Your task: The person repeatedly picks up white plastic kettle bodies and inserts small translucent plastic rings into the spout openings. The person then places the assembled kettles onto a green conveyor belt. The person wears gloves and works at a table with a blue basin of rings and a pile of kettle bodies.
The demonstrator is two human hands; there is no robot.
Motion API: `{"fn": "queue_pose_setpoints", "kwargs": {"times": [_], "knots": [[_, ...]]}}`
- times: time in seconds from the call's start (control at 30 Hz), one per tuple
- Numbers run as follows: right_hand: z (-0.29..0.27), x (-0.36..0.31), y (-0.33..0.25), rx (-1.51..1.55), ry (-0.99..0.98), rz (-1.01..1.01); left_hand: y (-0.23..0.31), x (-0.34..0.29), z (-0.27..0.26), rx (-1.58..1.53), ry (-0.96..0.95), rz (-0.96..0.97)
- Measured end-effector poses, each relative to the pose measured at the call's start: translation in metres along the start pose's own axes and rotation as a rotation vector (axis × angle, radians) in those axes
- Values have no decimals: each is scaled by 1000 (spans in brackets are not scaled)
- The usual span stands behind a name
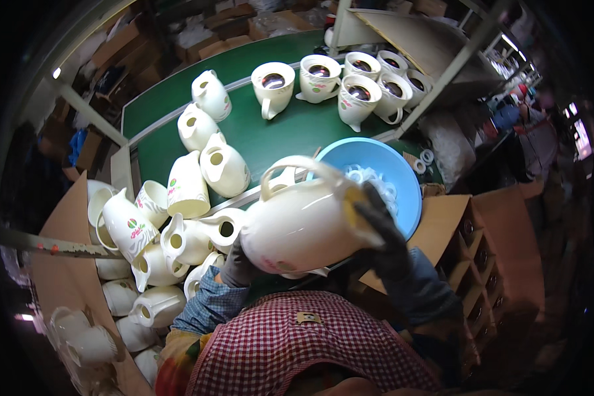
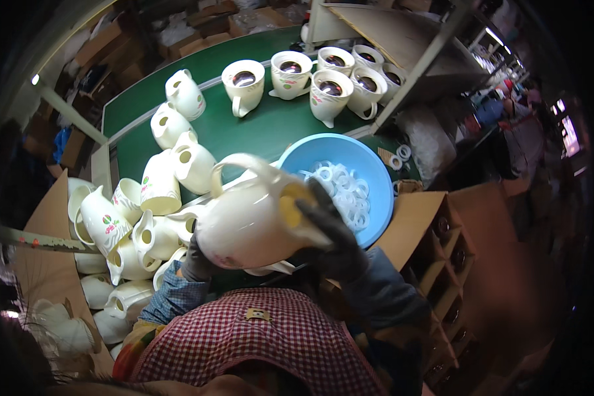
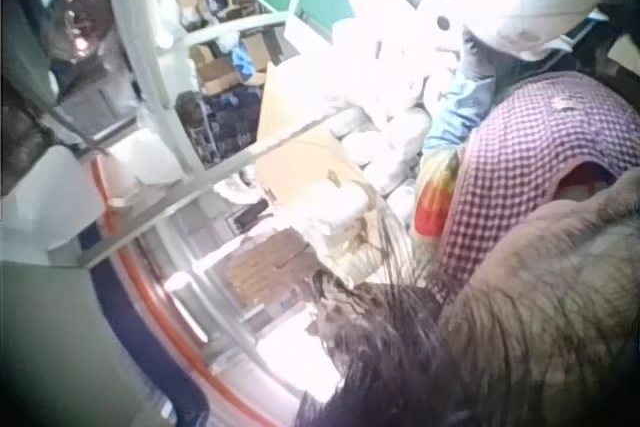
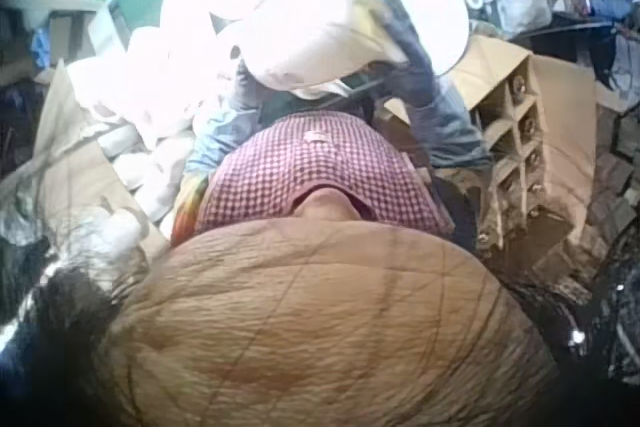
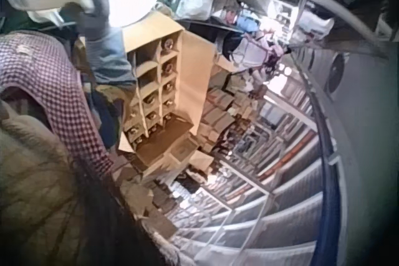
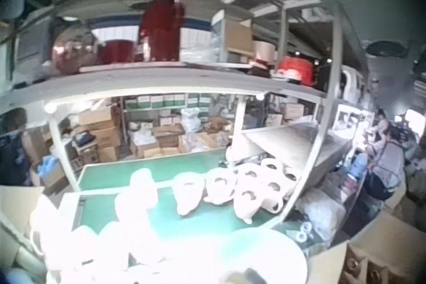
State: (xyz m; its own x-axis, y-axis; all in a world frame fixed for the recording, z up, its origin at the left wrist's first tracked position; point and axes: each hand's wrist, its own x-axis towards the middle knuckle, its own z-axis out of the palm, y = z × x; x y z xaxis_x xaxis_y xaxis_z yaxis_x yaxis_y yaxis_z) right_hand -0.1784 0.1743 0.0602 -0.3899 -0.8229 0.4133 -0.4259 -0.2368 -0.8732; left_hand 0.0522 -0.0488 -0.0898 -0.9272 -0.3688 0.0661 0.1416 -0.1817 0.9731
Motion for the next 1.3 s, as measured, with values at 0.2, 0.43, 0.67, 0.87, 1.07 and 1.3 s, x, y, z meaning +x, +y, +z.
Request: {"fn": "queue_pose_setpoints", "kwargs": {"times": [0.2,0.43,0.67,0.87,1.07,1.3], "knots": [[13,-15,0,-137,-60,-171,39,28,37,-100,-39,-192],[21,-10,-9,-90,-54,-221,89,47,57,576,-185,-64],[18,-9,-17,-143,-86,-175,90,50,57,809,-217,45],[16,-6,-12,-180,-85,-207,92,54,57,975,-245,122],[11,-6,-17,-236,-59,-194,84,59,55,1103,-265,198],[15,-10,1,-251,71,-188,49,28,37,-372,-142,9]]}}
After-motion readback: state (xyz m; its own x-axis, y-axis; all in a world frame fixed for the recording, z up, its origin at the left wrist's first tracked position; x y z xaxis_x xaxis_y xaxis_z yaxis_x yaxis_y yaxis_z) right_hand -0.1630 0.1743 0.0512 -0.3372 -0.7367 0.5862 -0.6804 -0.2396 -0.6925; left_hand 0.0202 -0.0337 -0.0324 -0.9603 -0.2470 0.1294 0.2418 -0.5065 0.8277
